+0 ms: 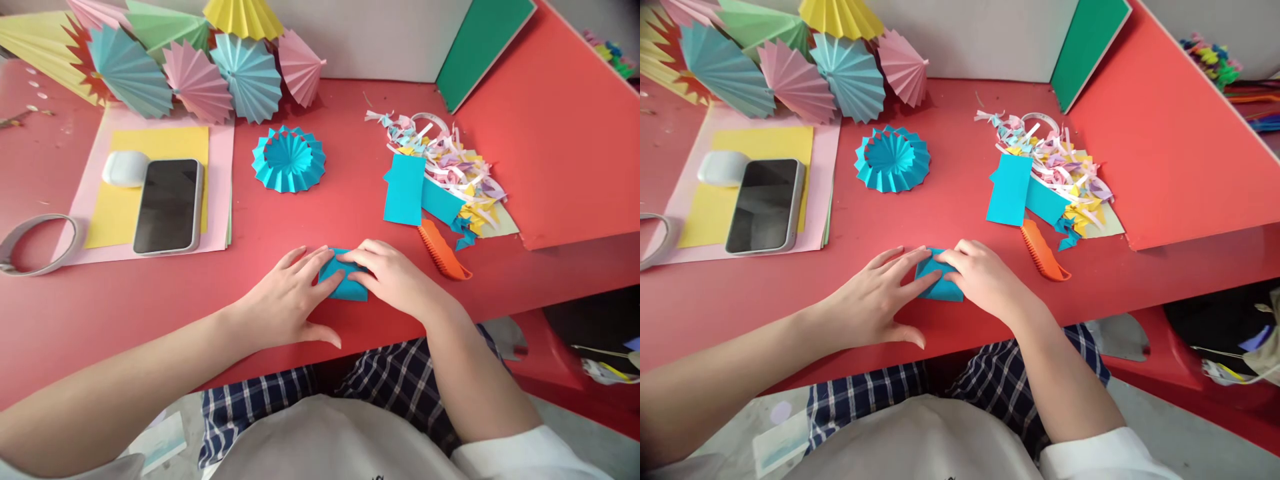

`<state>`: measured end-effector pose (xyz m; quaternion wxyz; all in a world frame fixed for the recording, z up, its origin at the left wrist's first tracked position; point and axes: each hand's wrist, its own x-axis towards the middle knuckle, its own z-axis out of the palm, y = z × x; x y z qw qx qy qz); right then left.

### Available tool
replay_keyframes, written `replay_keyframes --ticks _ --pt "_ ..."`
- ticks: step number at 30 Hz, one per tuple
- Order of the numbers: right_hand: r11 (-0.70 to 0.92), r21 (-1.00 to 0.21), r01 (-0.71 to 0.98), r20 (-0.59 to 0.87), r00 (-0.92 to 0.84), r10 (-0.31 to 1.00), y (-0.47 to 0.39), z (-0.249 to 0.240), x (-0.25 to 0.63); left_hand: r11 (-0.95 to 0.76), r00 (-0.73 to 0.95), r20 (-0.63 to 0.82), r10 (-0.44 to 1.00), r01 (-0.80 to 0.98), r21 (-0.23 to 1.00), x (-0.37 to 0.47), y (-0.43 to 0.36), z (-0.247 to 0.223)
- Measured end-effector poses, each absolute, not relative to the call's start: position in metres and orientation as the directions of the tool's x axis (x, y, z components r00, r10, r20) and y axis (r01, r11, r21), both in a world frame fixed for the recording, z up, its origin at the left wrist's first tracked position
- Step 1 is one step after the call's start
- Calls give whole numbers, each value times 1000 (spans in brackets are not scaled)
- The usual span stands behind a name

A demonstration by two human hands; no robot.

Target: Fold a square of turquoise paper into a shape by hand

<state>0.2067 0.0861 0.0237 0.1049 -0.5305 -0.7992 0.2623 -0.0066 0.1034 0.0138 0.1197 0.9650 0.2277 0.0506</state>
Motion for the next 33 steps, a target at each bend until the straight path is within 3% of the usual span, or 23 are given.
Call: replay_keyframes --ticks 33 --pt "346 -518 782 -54 -434 899 83 20 210 -902 917 69 393 370 222 -7 102 10"
